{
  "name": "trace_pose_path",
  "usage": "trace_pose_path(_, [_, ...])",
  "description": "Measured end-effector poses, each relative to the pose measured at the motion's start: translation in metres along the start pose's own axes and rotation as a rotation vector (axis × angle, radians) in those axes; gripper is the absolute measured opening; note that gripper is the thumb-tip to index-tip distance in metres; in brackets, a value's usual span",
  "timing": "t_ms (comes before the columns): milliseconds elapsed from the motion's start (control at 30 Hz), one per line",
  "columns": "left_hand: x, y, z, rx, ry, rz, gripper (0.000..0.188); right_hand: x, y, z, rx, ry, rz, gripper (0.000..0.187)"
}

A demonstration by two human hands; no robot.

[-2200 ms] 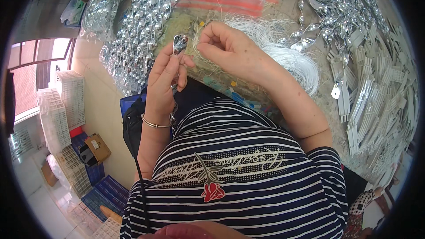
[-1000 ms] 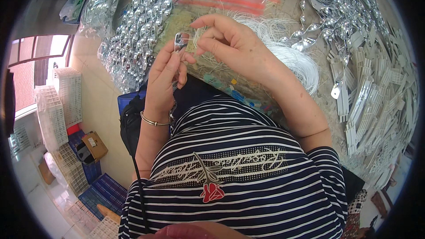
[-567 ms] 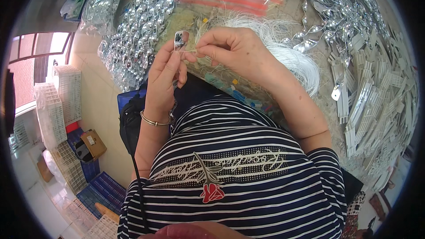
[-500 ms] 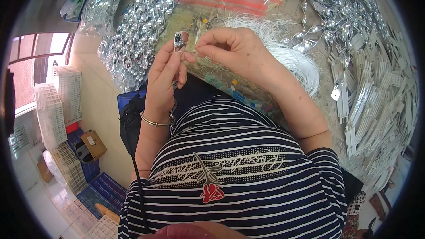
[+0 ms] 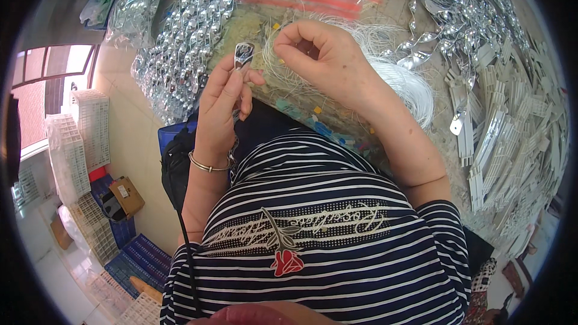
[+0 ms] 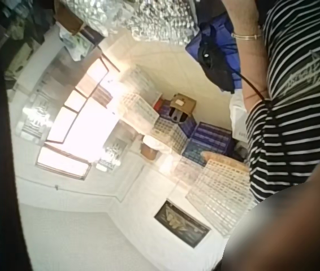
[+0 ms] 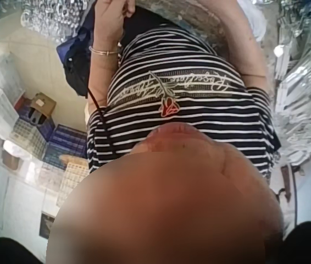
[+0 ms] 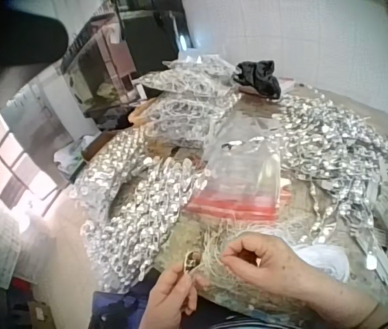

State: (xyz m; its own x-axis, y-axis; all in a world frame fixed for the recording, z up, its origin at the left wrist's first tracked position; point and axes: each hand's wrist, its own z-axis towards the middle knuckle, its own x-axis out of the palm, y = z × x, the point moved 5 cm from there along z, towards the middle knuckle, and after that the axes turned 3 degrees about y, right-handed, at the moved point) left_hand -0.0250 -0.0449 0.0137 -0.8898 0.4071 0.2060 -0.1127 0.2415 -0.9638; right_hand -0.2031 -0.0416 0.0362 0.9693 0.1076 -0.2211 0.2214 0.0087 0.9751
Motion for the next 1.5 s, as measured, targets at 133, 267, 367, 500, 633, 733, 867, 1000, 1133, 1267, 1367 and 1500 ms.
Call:
trace_pose_path(133, [0.001, 0.0019, 0.0, -0.008, -0.014, 0.017, 0.036, -0.0014, 0.0015, 0.0002, 0.006, -0.026, -0.049, 0.009])
trace_pose_path(267, [0.0024, 0.0019, -0.0004, -0.005, -0.01, -0.001, 0.035, -0.002, 0.0011, 0.0002, -0.008, -0.038, -0.094, 0.008])
trace_pose_path(367, [0.0021, 0.0025, -0.0006, -0.024, -0.029, 0.034, 0.033, -0.0012, 0.0012, 0.0, -0.043, -0.04, -0.107, 0.006])
trace_pose_path(500, [0.0012, 0.0031, -0.0008, -0.01, -0.04, 0.033, 0.033, -0.0012, 0.001, 0.0002, -0.071, -0.065, -0.111, 0.006])
trace_pose_path(633, [0.0023, 0.0023, -0.001, 0.005, -0.037, 0.05, 0.033, -0.0013, 0.0016, 0.0001, -0.067, -0.058, -0.099, 0.005])
trace_pose_path(733, [0.0032, 0.0017, -0.0007, -0.007, -0.043, 0.073, 0.033, -0.0023, 0.0021, -0.0005, -0.072, -0.071, -0.095, 0.005])
trace_pose_path(867, [0.0029, 0.0036, -0.0005, -0.002, -0.041, 0.06, 0.033, -0.0018, 0.0014, 0.0, -0.064, -0.063, -0.074, 0.005])
trace_pose_path(1000, [0.002, 0.0044, -0.0008, -0.003, -0.047, 0.061, 0.033, -0.0018, 0.0035, -0.0004, -0.093, -0.071, -0.083, 0.005])
trace_pose_path(1133, [0.0028, 0.0038, -0.0006, 0.002, -0.04, 0.076, 0.033, -0.003, 0.0009, 0.0005, -0.063, -0.062, -0.094, 0.006])
trace_pose_path(1267, [0.0039, 0.0037, -0.0008, -0.004, -0.025, 0.069, 0.033, -0.0034, -0.0004, 0.0012, -0.059, -0.064, -0.087, 0.006])
trace_pose_path(1367, [0.004, 0.0036, -0.0013, -0.001, -0.038, 0.086, 0.033, -0.0037, 0.0021, 0.0015, -0.085, -0.078, -0.125, 0.006])
trace_pose_path(1500, [0.0041, 0.0053, -0.001, -0.004, -0.034, 0.082, 0.033, -0.0039, 0.0019, 0.0014, -0.1, -0.08, -0.142, 0.006])
